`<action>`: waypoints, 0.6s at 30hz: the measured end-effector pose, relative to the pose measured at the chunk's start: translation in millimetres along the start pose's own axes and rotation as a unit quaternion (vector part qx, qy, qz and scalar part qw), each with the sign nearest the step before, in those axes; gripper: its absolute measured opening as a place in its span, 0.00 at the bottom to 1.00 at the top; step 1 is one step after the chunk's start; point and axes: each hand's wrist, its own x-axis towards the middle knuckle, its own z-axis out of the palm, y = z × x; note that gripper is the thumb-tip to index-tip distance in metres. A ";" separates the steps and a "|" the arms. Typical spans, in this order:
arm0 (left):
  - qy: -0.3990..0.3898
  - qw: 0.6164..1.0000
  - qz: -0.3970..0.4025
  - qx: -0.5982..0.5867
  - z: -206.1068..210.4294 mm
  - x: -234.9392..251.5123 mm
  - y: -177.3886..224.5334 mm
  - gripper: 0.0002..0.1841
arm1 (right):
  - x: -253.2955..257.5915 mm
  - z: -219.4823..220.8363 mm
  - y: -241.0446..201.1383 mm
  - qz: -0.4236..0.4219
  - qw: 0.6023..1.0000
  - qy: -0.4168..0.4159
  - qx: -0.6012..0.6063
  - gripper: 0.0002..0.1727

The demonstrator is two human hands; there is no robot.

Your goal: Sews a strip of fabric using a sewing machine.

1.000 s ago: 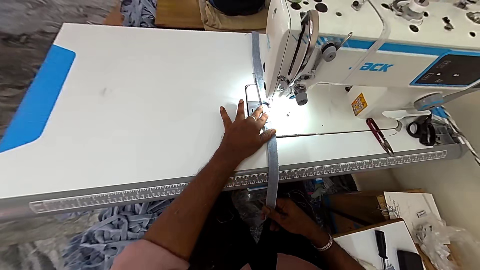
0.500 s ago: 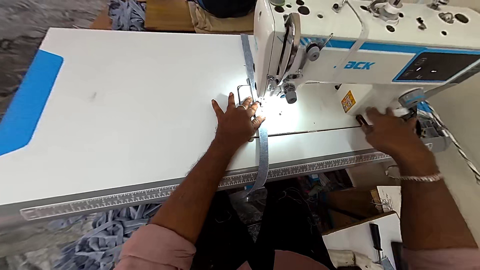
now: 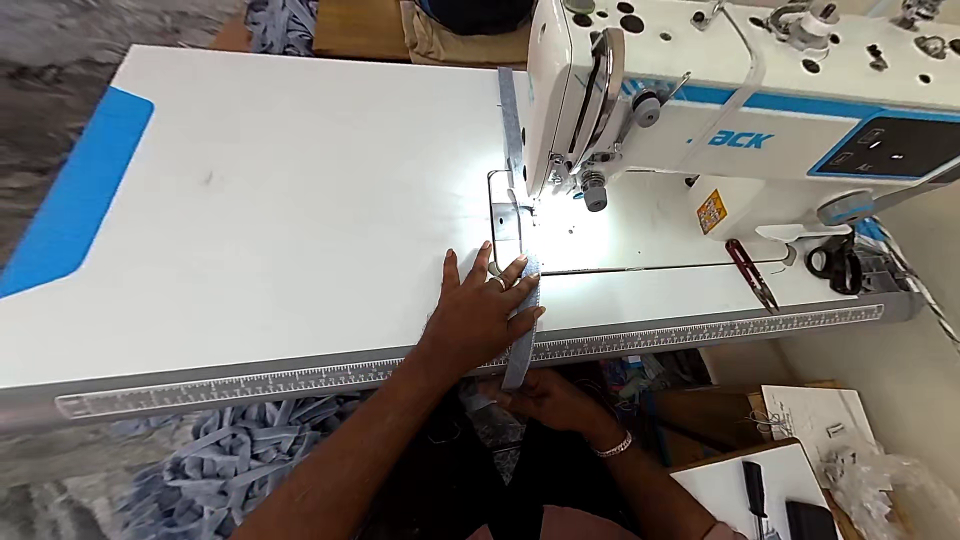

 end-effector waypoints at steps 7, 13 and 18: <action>-0.022 1.000 -0.010 0.018 -0.2 1.9 4.9 0.37 | -36.5 0.1 10.1 0.037 0.999 0.001 -0.002 0.16; -0.019 1.000 -0.009 0.021 0.2 1.3 4.6 0.38 | -39.5 8.2 18.1 0.050 0.999 -0.005 -0.019 0.17; -0.012 1.000 -0.009 0.019 0.1 0.2 4.1 0.38 | -41.0 8.3 21.5 0.060 0.997 -0.021 -0.037 0.19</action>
